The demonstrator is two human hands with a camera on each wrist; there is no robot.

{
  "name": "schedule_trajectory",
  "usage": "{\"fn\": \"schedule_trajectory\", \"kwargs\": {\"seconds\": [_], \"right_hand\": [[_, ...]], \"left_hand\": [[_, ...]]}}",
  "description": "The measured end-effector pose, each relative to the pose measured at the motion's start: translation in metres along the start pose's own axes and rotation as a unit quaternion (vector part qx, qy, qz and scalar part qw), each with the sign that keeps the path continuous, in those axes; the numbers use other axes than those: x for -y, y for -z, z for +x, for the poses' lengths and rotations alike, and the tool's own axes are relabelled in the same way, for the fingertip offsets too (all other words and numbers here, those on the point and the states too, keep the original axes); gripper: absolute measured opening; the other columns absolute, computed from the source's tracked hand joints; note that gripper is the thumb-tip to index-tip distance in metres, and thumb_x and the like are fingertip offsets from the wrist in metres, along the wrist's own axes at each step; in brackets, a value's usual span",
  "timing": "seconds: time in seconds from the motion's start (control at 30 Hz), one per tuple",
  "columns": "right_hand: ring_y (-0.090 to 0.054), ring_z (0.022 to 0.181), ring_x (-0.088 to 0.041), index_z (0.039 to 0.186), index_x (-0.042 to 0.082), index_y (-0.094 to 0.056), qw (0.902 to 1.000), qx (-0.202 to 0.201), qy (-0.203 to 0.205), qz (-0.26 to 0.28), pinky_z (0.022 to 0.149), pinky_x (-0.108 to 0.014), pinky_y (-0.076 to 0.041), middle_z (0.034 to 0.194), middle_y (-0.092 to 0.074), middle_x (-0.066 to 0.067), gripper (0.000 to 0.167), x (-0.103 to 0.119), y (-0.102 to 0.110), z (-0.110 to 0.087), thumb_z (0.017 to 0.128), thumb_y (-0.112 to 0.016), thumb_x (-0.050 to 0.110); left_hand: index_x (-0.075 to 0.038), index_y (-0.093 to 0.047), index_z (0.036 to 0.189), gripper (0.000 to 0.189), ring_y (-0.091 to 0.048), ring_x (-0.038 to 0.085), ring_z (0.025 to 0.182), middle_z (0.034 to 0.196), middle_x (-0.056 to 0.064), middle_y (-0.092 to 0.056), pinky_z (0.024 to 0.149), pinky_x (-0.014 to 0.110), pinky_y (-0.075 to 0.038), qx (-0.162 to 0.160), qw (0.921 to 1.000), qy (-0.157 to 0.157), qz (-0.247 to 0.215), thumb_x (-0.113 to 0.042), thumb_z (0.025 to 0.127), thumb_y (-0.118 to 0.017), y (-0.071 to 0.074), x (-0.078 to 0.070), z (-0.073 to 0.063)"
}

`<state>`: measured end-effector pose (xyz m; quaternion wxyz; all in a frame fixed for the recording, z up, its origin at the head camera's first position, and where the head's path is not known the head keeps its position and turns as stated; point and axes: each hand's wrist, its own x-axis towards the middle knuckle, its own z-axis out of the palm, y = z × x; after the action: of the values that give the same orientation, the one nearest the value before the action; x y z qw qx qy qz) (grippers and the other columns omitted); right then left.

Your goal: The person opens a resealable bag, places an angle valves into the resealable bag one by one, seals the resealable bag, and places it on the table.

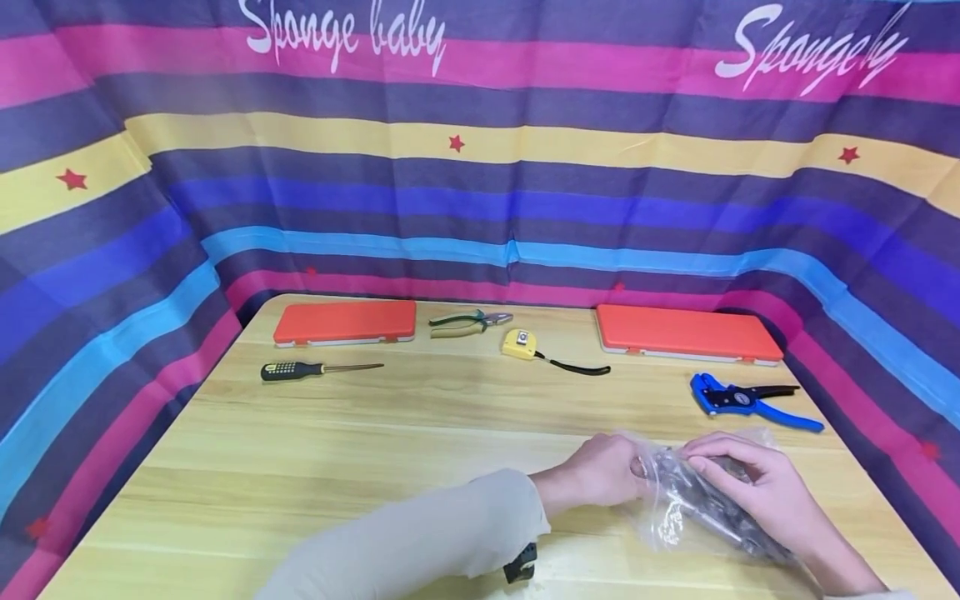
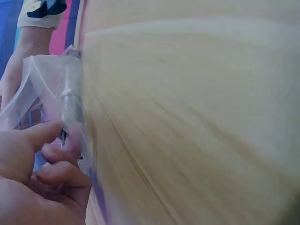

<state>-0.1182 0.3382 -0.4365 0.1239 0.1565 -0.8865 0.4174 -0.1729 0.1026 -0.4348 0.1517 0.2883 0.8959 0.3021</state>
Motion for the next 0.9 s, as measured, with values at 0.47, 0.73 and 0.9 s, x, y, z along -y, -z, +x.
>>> {"fn": "schedule_trajectory", "kwargs": {"seconds": [0.47, 0.73, 0.9], "right_hand": [[-0.072, 0.108, 0.001, 0.108, 0.009, -0.082, 0.9999, -0.002, 0.013, -0.005, 0.092, -0.008, -0.053, 0.109, -0.081, 0.011, 0.022, -0.001, -0.001, 0.001, 0.096, -0.076, -0.008], [-0.072, 0.109, 0.001, 0.111, 0.008, -0.082, 0.9998, 0.013, 0.015, -0.007, 0.092, -0.009, -0.054, 0.111, -0.081, 0.009, 0.021, -0.004, -0.001, 0.004, 0.098, -0.074, -0.007], [-0.069, 0.111, 0.007, 0.121, 0.020, -0.080, 0.9971, 0.058, -0.001, -0.049, 0.090, -0.011, -0.055, 0.117, -0.080, 0.011, 0.022, -0.003, -0.001, 0.015, 0.106, -0.071, 0.008]], "left_hand": [[-0.024, -0.075, 0.100, 0.030, -0.044, 0.002, 0.053, 0.067, -0.019, -0.068, 0.050, 0.019, -0.035, 0.082, 0.9811, -0.030, -0.173, -0.035, 0.115, -0.051, 0.002, 0.014, -0.045], [-0.031, -0.071, 0.102, 0.014, -0.055, 0.011, 0.047, 0.082, -0.017, -0.078, 0.049, 0.022, -0.038, 0.149, 0.9455, 0.027, -0.288, -0.029, 0.107, -0.058, -0.004, 0.004, -0.065], [-0.038, -0.070, 0.097, 0.005, -0.061, 0.011, 0.052, 0.085, -0.020, -0.071, 0.062, 0.020, -0.048, 0.154, 0.9523, 0.024, -0.262, -0.038, 0.099, -0.075, -0.002, 0.004, -0.070]]}}
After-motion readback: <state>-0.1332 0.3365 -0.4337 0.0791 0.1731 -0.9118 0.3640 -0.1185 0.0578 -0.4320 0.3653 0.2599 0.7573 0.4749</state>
